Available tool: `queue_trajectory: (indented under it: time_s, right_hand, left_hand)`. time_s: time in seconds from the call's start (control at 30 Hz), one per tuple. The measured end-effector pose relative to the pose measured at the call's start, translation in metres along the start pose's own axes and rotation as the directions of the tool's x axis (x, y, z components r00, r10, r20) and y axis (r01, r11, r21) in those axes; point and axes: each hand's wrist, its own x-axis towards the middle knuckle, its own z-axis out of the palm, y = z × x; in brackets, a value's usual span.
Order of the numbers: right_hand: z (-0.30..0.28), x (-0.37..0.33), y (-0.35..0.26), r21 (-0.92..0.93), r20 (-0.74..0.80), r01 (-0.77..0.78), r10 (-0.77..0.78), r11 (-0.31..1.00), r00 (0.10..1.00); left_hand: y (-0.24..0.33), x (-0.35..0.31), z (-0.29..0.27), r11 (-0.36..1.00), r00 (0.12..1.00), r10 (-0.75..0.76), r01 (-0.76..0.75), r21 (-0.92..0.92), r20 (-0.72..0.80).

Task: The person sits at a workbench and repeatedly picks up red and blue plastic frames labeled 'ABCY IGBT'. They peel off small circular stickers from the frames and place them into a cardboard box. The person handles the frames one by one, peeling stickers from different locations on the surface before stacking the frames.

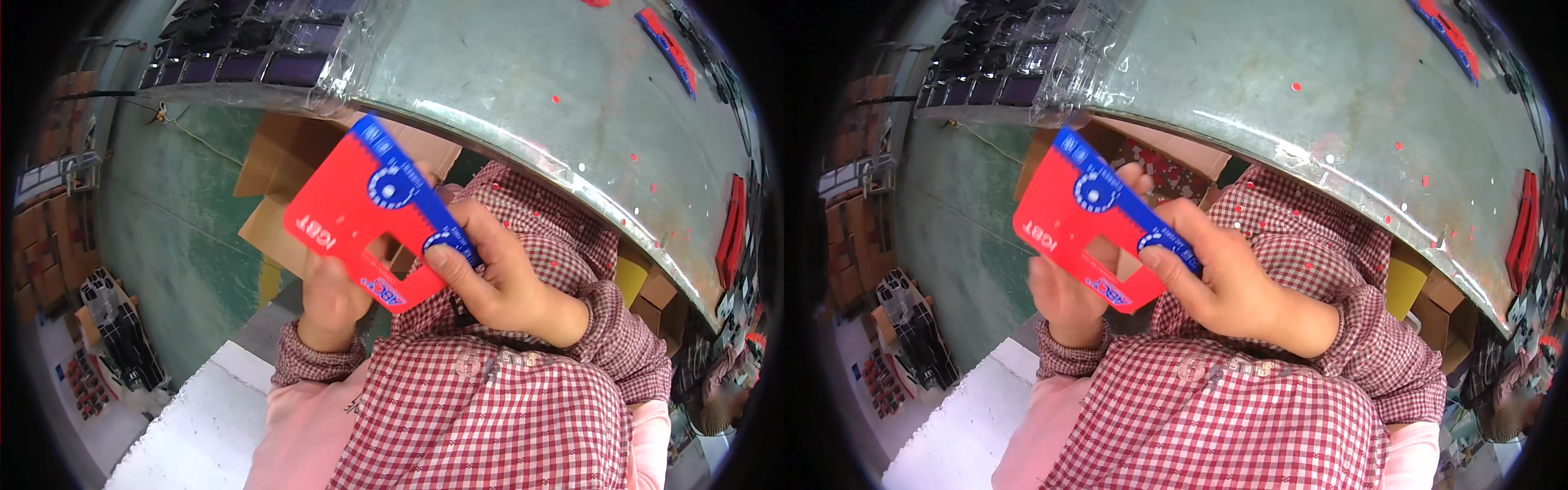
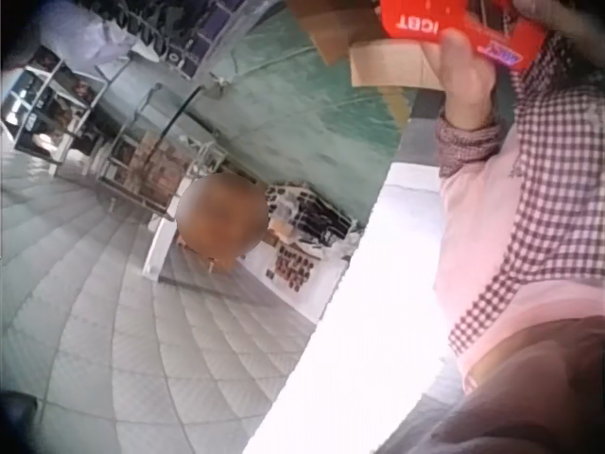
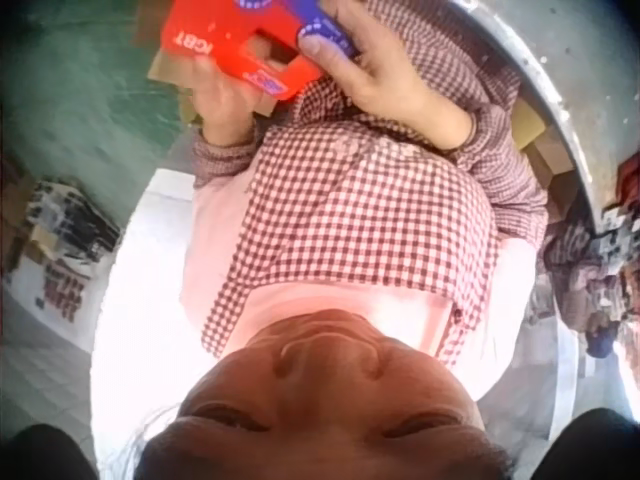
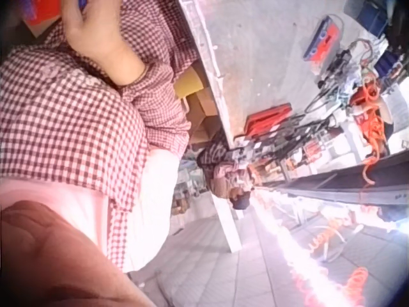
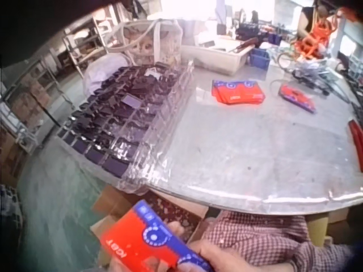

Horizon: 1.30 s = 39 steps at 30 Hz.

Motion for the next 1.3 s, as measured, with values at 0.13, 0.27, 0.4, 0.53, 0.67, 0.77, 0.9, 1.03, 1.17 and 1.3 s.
queue_trajectory:
  time_s: [0.13, 0.27, 0.4, 0.53, 0.67, 0.77, 0.9, 1.03, 1.17, 1.3]
  right_hand:
    - [-0.008, -0.005, -0.001, -0.026, -0.032, -0.003, 0.002, 1.000, 0.999]
    - [-0.019, -0.008, -0.014, -0.190, -0.141, 0.095, -0.123, 0.977, 0.982]
    - [-0.059, -0.013, -0.036, -0.380, -0.236, 0.152, -0.254, 0.913, 0.938]
    - [-0.101, -0.005, -0.081, -0.694, -0.154, 0.283, -0.521, 0.662, 0.839]
    - [-0.103, 0.001, -0.107, -0.572, 0.139, 0.307, -0.279, 0.761, 0.950]
    - [-0.104, -0.001, -0.106, -0.462, 0.214, 0.225, -0.139, 0.858, 0.967]
    - [-0.111, -0.009, -0.104, -0.293, 0.021, 0.120, -0.119, 0.949, 0.993]
    - [-0.115, -0.022, -0.089, 0.393, -0.302, 0.023, 0.106, 0.919, 0.947]
    - [-0.083, -0.022, -0.060, 0.747, -0.360, 0.117, 0.250, 0.655, 0.899]
    - [-0.060, -0.019, -0.054, 0.776, -0.331, 0.060, 0.325, 0.628, 0.886]
  left_hand:
    - [0.002, 0.017, 0.026, 0.989, 0.980, -0.148, 0.147, 0.014, 0.132]
    - [-0.005, 0.027, 0.041, 0.979, 0.977, -0.203, 0.203, 0.007, 0.073]
    - [0.004, 0.043, 0.065, 0.944, 0.926, -0.327, 0.328, 0.027, 0.187]
    - [0.016, 0.054, 0.086, 0.844, 0.795, -0.501, 0.361, 0.397, 0.342]
    - [0.009, 0.058, 0.092, 0.757, 0.633, -0.607, 0.276, 0.593, 0.481]
    - [0.011, 0.066, 0.103, 0.566, 0.462, -0.813, 0.485, 0.667, 0.354]
    - [0.015, 0.078, 0.100, 0.700, 0.609, -0.710, 0.552, 0.453, 0.354]
    - [0.010, 0.070, 0.092, 0.933, 0.913, -0.337, 0.291, 0.211, 0.230]
    - [-0.020, 0.052, 0.119, 0.982, 0.984, -0.032, -0.003, 0.190, 0.177]
    - [-0.028, 0.053, 0.115, 0.961, 0.934, 0.243, -0.269, 0.069, 0.261]
